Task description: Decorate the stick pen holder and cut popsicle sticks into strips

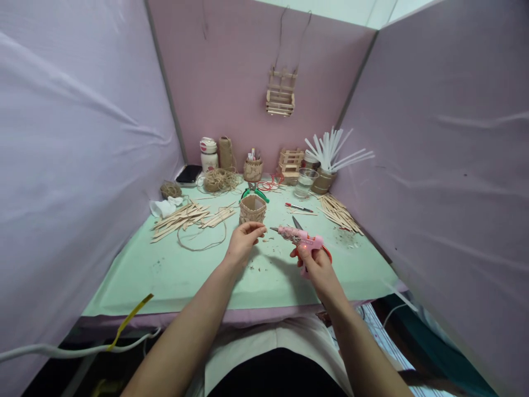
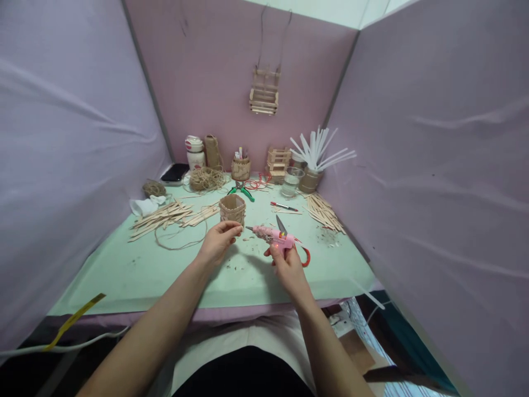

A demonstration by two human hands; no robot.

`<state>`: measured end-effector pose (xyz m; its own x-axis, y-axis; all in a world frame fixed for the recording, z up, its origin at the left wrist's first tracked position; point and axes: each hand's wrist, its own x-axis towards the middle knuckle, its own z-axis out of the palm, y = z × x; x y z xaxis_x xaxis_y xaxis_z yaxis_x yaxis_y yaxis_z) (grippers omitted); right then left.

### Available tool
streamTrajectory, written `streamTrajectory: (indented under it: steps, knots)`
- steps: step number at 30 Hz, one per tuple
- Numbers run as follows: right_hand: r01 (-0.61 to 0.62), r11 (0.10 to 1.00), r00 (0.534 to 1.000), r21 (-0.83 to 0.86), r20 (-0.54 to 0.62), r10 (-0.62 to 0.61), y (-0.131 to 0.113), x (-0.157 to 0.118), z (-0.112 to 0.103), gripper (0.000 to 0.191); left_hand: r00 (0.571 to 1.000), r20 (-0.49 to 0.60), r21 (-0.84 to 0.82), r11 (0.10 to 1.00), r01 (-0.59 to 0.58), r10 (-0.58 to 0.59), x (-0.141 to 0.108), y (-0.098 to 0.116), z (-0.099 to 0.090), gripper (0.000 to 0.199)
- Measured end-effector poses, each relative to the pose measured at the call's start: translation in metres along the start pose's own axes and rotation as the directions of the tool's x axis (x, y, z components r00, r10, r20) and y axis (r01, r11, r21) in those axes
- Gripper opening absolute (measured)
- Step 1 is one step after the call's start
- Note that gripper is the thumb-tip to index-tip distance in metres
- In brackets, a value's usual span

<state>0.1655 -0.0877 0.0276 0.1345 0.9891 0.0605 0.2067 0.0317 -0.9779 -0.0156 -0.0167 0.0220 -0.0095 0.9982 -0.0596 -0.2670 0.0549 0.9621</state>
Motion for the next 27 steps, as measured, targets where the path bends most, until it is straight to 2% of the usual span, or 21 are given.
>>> streamTrajectory:
  steps: [27]
  knots:
    - [-0.013,1.000,1.000,-0.027,-0.018,0.012,0.0039,0.0005,0.0027,0.046,0.999,0.023,0.041,0.998,-0.039,0.038,0.0031,-0.0030,-0.0006,0.027]
